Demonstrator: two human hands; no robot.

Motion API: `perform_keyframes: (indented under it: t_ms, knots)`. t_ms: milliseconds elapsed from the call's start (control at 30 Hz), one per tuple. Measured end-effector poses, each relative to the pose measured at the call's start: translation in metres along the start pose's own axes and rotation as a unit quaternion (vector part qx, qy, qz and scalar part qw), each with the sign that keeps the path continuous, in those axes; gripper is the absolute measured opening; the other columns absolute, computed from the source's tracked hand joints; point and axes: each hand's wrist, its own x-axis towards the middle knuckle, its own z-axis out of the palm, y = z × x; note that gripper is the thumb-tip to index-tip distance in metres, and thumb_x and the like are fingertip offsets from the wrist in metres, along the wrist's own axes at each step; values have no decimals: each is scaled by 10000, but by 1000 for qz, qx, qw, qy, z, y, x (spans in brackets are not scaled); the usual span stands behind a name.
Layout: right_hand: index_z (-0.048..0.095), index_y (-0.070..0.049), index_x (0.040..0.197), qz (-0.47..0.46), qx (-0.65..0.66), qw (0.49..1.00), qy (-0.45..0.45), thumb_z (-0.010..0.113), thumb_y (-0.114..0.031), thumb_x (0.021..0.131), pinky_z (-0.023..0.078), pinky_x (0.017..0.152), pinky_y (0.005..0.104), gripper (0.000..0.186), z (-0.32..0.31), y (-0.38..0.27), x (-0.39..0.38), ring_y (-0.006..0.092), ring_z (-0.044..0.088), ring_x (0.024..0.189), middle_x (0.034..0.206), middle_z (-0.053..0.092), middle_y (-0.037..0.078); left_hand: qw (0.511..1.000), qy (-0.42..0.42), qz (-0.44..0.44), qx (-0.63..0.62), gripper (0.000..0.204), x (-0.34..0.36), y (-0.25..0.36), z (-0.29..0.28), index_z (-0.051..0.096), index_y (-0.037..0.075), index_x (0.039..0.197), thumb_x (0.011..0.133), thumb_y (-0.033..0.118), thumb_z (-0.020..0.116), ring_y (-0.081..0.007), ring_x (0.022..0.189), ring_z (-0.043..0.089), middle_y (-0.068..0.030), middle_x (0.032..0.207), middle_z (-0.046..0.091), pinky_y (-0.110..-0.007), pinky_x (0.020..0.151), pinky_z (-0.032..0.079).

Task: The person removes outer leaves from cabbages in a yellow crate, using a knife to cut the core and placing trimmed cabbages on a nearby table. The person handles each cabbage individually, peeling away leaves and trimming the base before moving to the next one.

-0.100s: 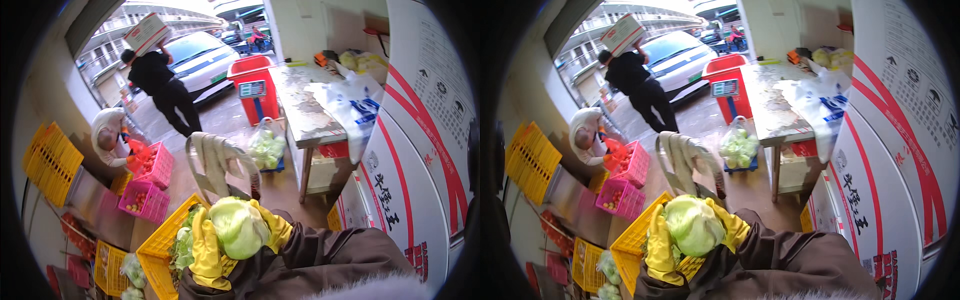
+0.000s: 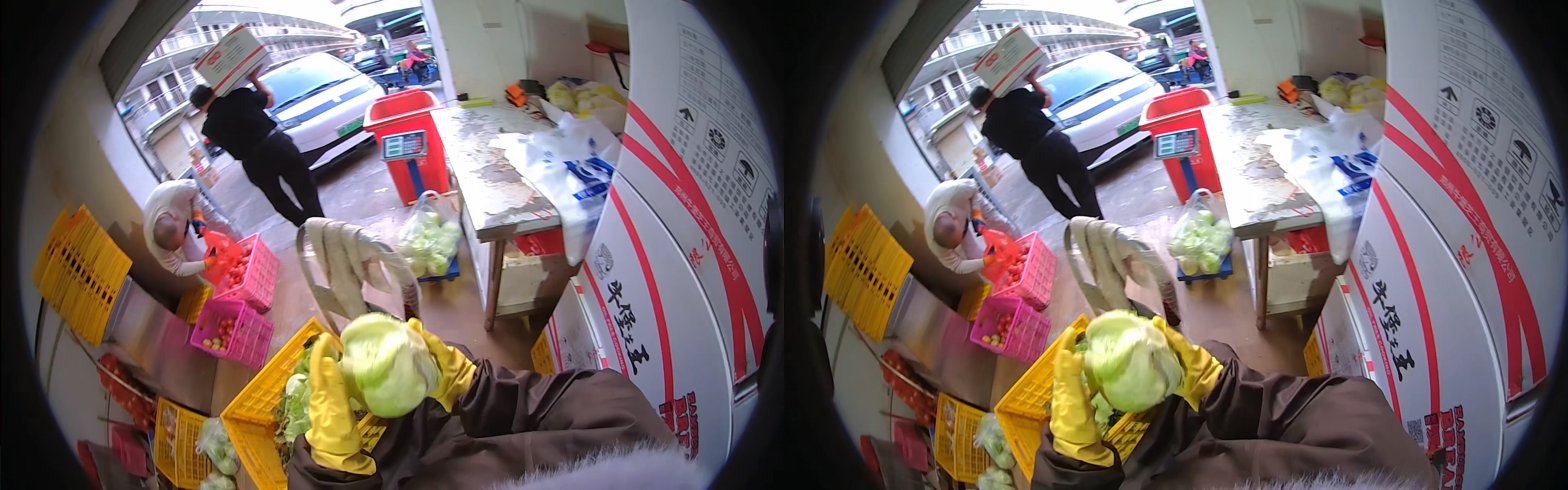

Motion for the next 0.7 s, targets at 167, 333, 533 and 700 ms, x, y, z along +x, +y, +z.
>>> perform_keyframes:
  t_ms: [167,333,533,700]
  knots:
    - [419,-74,1493,-225,-98,968,58,515,-560,992,433,1113,461,704,39,-94,11,304,532,1292,1456,513,139,987,34,159,9,487,-2,-8,-10,332,121,1555,1085,235,395,-425,1430,360,-242,1571,302,-501,1060,463]
    - [506,-120,1410,-380,-204,887,162,510,-567,996,546,972,419,610,61,-255,17,243,596,1221,1372,581,100,944,126,-210,-219,492,-43,-64,-56,346,153,1546,1069,219,444,-400,1427,366,-197,1571,322,-509,1100,416]
    - [520,-87,1372,-444,-282,797,298,526,-554,991,544,915,429,603,50,-376,25,265,603,1137,1293,594,121,889,239,-311,-235,486,-110,-114,-107,354,105,1527,1060,202,446,-395,1403,392,-203,1540,357,-509,1131,395]
    - [532,-60,1340,-444,-360,730,375,539,-543,986,543,868,438,599,35,-451,36,284,609,1068,1227,605,139,865,302,-322,-237,483,-135,-123,-117,360,65,1512,1053,188,448,-390,1384,413,-208,1513,386,-509,1156,377]
